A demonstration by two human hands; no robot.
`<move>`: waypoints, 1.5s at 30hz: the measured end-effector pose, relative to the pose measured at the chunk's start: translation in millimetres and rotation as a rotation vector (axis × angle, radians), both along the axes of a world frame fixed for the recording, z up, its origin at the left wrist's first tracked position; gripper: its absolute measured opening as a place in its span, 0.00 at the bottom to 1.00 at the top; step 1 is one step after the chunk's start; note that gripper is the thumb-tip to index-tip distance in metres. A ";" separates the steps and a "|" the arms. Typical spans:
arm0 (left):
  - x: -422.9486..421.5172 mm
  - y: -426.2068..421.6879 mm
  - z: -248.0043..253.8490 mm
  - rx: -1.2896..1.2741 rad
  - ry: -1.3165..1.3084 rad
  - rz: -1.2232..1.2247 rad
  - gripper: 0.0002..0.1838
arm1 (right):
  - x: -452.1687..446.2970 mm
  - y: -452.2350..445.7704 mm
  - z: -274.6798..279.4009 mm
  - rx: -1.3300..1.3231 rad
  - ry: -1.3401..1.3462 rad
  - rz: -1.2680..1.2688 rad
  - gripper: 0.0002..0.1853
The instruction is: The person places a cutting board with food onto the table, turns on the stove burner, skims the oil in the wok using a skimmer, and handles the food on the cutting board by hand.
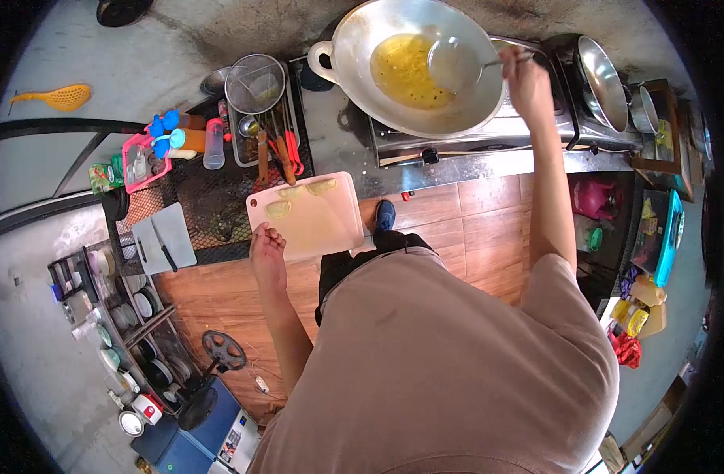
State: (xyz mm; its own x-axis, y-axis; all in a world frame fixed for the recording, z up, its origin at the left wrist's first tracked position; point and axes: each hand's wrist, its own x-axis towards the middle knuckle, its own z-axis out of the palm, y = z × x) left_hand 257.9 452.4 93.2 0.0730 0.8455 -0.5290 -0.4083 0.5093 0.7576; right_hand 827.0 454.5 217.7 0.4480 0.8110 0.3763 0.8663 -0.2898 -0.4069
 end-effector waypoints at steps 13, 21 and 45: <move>-36.6 19.8 -8.3 0.002 -0.066 -0.007 0.11 | -131.2 29.6 36.8 0.143 0.610 0.118 0.12; -113.5 58.7 -3.8 0.056 -0.029 -0.137 0.11 | -341.2 115.0 -8.7 0.272 0.366 0.376 0.07; -287.2 117.1 -23.2 0.031 -0.044 -0.262 0.12 | -507.6 138.4 -136.8 0.006 0.778 0.024 0.15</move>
State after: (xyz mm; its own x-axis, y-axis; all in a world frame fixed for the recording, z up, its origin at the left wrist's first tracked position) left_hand -29.3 569.5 69.9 0.3142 0.8103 -0.4947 -0.2982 0.5790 0.7589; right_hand 319.4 592.9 80.9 0.5670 0.8230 -0.0348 0.3371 -0.2703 -0.9018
